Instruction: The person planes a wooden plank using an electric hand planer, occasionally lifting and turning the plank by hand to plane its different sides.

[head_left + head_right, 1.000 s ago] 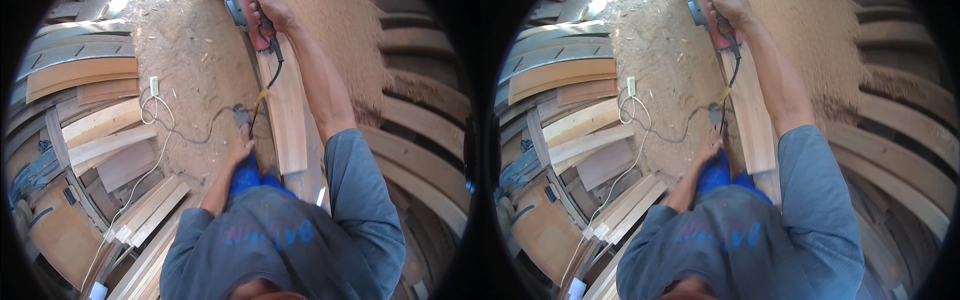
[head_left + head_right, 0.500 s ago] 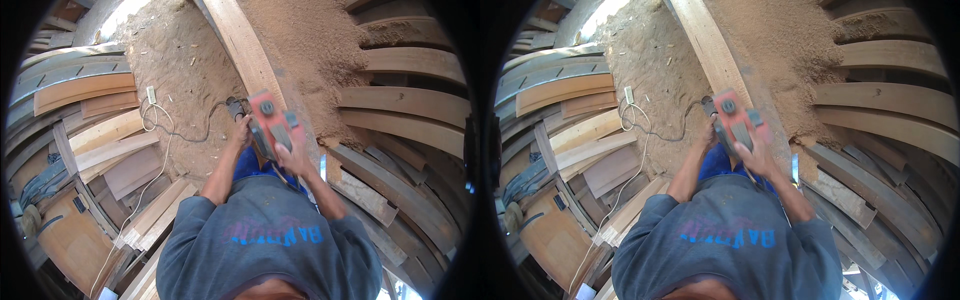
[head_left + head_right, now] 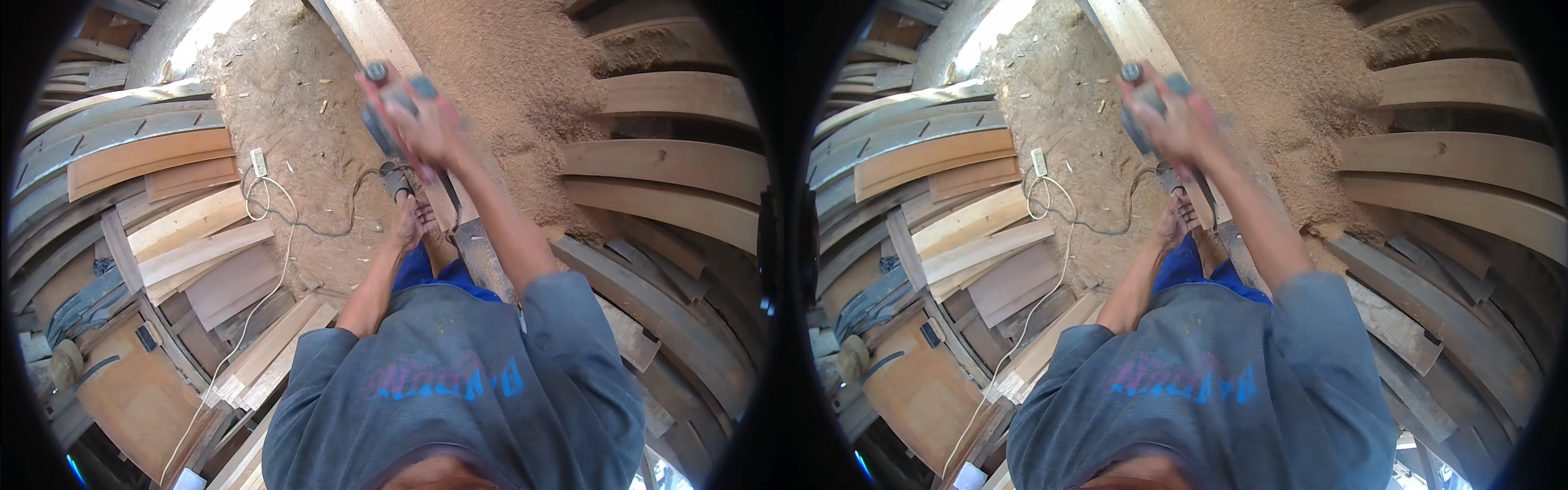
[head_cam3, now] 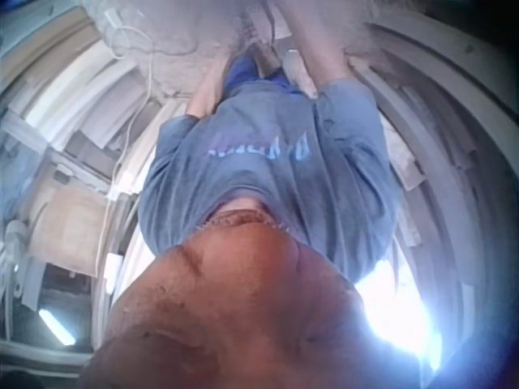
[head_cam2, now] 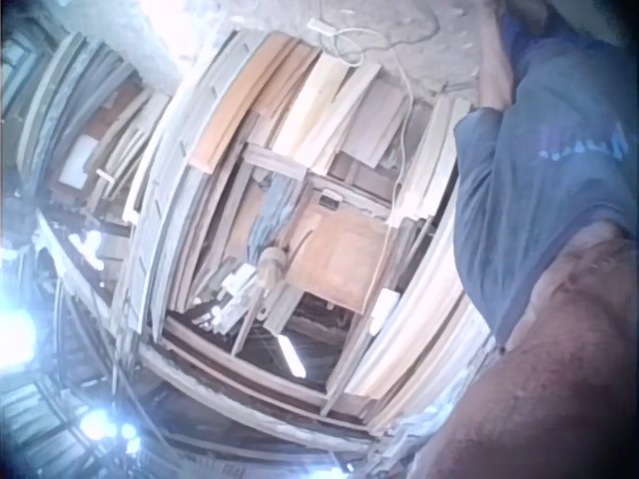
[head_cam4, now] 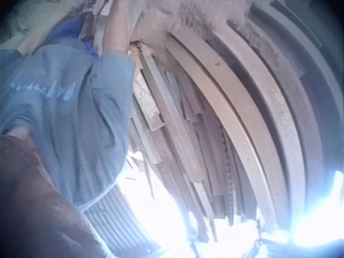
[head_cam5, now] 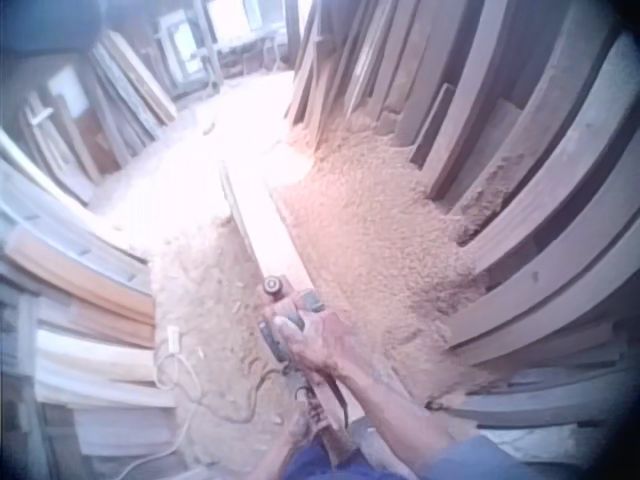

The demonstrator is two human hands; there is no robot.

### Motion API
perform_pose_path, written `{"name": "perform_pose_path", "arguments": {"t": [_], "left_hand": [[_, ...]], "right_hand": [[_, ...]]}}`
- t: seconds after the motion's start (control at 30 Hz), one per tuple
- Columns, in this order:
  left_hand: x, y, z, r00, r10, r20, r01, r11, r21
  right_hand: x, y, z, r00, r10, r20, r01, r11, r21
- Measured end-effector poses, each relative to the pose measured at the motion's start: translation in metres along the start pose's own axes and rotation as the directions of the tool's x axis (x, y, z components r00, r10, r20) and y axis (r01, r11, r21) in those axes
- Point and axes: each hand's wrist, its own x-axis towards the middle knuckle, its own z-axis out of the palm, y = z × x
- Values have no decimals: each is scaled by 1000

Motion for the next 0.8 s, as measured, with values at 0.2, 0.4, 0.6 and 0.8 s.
{"name": "perform_pose_path", "arguments": {"t": [0.2,0.4,0.6,0.8], "left_hand": [[2,-4,0,997,22,-67,-18,998,63],[6,-7,-3,997,28,-73,-23,998,62],[21,-18,-25,998,38,-41,-37,999,7],[24,-26,-21,992,86,-90,-79,994,76]], "right_hand": [[67,-15,-17,992,102,69,-108,991,81],[-70,54,-27,984,105,147,-109,994,13],[-279,97,-35,999,-8,42,6,999,45],[-180,71,-25,969,217,121,-226,971,74]]}}
